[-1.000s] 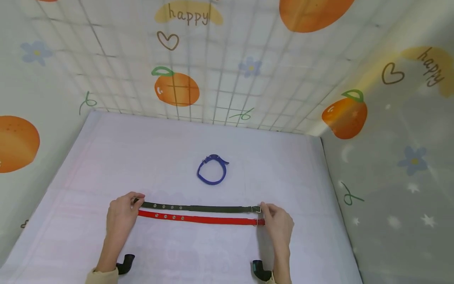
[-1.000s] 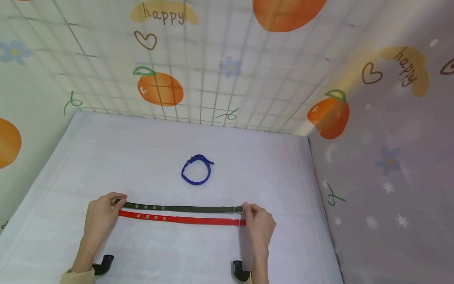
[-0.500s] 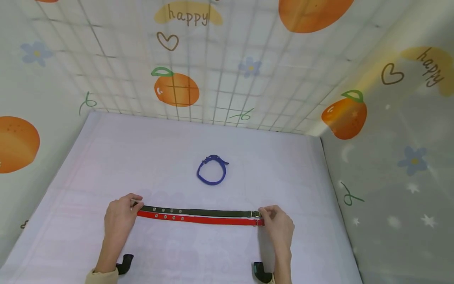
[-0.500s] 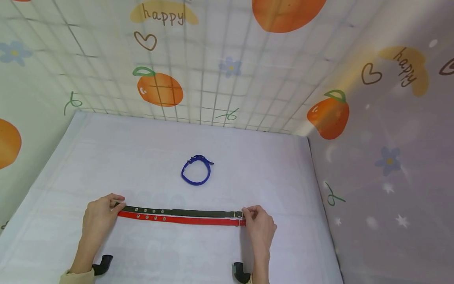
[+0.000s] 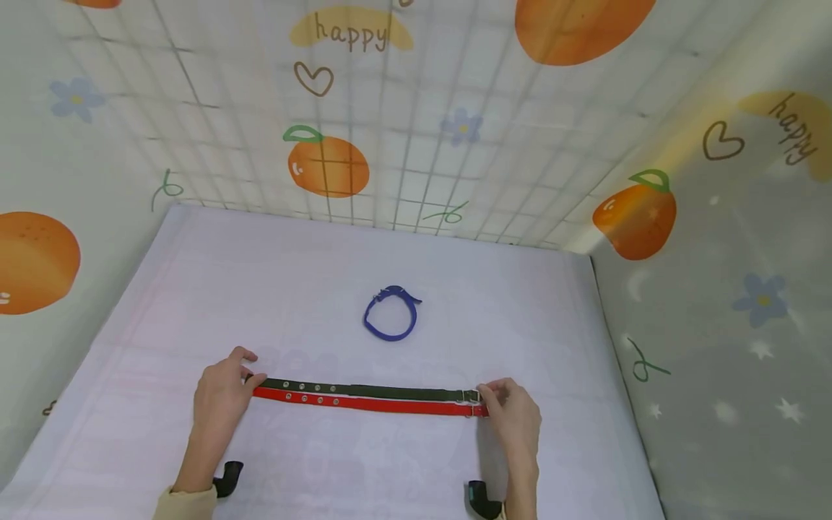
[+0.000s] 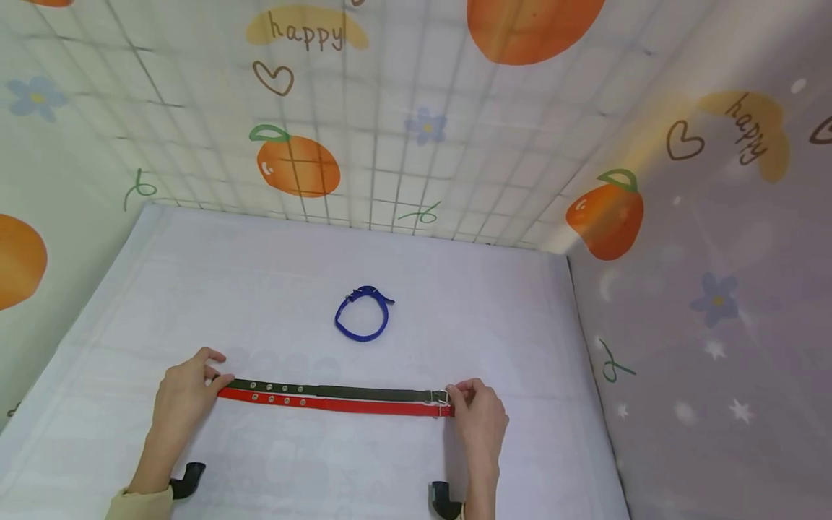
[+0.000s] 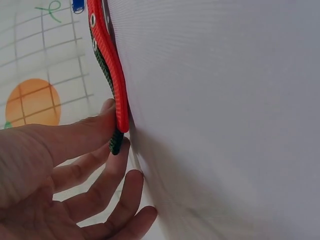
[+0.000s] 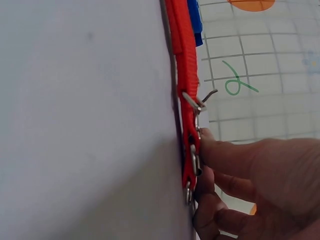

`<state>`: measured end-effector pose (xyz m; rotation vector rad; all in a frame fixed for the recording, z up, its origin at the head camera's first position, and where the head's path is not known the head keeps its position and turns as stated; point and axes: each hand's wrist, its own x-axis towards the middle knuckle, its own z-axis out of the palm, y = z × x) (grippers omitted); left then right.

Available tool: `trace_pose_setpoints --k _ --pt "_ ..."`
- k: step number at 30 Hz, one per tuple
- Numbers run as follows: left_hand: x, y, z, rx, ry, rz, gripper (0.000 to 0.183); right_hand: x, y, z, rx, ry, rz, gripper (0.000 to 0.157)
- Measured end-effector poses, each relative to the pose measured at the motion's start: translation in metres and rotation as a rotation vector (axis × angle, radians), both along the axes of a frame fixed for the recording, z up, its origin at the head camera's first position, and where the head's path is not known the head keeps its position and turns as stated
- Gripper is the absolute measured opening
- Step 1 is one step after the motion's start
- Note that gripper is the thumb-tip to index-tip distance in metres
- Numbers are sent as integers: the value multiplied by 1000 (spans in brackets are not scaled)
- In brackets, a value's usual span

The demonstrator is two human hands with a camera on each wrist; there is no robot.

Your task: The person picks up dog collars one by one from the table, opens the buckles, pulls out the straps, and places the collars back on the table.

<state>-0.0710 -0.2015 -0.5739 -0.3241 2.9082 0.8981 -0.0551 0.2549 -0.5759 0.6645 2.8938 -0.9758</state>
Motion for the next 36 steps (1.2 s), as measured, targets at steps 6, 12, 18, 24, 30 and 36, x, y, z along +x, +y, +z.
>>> trace_pose_setpoints --k 6,12,18,24,30,36 --pt "0 2 1 -47 14 -20 37 -2 1 -3 7 9 4 25" --pt "-2 8 3 -83 60 -55 37 -3 4 -6 9 18 2 26" --pt "-8 18 8 -145 64 -81 34 -5 4 -4 6 2 5 30" --pt "-18 31 12 -110 82 -75 39 -10 -6 2 -23 48 -21 33" --pt "-37 49 11 33 135 -76 46 -24 -19 5 -32 115 -8 31" --pt "-57 80 9 164 151 -102 53 -44 -40 7 -69 170 71 30"
